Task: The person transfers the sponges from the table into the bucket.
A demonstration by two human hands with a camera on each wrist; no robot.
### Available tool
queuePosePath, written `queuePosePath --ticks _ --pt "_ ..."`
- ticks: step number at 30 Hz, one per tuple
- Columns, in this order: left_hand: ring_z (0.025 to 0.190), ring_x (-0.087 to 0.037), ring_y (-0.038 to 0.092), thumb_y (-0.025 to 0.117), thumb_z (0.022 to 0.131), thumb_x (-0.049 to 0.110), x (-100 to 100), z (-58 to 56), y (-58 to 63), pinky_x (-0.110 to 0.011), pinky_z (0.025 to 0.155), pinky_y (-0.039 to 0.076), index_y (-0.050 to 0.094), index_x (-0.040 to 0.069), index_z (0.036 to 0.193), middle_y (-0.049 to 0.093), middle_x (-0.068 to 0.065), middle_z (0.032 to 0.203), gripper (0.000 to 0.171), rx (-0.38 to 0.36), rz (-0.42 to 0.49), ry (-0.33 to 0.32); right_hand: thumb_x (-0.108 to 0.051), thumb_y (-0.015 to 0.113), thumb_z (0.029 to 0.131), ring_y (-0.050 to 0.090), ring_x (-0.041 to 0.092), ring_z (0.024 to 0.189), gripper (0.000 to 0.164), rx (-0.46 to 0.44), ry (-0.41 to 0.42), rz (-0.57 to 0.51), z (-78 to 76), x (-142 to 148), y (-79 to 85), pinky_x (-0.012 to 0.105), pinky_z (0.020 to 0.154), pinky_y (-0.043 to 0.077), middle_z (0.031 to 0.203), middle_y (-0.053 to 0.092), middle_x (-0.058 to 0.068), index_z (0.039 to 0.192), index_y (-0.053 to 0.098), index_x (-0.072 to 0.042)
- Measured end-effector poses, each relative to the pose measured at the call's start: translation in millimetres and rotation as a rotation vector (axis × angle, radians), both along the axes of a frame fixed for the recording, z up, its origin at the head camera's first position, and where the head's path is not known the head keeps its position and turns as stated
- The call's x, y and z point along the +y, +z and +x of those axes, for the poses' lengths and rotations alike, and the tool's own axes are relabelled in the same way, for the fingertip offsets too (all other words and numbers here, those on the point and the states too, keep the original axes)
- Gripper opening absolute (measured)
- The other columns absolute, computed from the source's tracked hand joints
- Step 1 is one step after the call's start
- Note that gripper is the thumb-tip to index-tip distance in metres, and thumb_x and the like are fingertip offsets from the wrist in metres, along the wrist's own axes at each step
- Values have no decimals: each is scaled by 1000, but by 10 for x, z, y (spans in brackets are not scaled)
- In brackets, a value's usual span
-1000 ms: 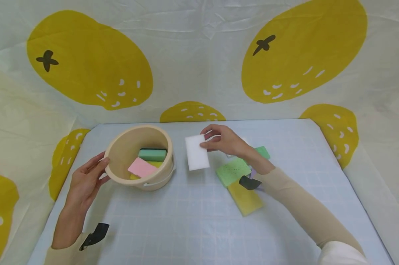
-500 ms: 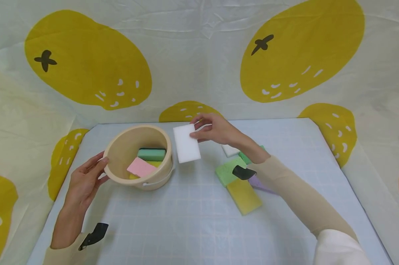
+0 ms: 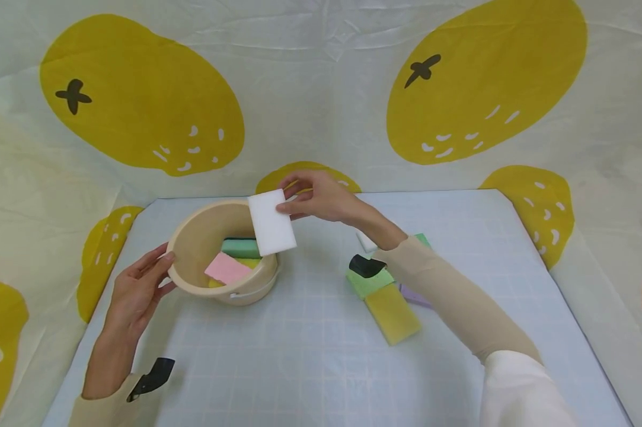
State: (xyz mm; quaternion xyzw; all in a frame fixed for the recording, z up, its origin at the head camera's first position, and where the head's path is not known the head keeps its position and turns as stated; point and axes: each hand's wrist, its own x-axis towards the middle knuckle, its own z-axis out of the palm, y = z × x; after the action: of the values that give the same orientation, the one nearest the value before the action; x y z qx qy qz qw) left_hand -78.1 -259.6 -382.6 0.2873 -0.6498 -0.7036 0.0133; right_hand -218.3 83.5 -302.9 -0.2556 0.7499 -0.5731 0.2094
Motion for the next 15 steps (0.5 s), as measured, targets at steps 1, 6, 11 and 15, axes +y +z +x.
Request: queuePosePath --ticks 1,6,11,15 --pt "98 -11 66 80 86 43 1 -1 1 -22 80 60 58 22 148 67 3 126 69 0 1 0 1 78 90 71 32 100 40 0 4 -1 -7 -33 -4 42 81 63 121 62 20 126 60 3" --pt "97 -11 66 81 86 42 -2 -1 6 -22 79 60 58 21 147 68 4 123 69 6 2 3 -3 78 91 72 31 100 38 28 51 14 -45 -217 -67 41 81 63 121 64 18 125 62 1" --pt "96 -11 66 81 85 42 -7 -1 7 -22 79 60 58 20 147 68 5 122 70 4 1 3 -8 78 92 71 29 102 41 37 90 47 -58 -416 -136 39 83 63 121 65 15 129 61 -2" --pt "98 -12 66 81 85 43 -4 -7 14 -22 80 60 58 21 147 67 3 125 70 -2 -9 0 -9 79 92 70 27 102 40 38 116 60 -39 -576 -182 39 85 62 118 65 13 128 62 -3"
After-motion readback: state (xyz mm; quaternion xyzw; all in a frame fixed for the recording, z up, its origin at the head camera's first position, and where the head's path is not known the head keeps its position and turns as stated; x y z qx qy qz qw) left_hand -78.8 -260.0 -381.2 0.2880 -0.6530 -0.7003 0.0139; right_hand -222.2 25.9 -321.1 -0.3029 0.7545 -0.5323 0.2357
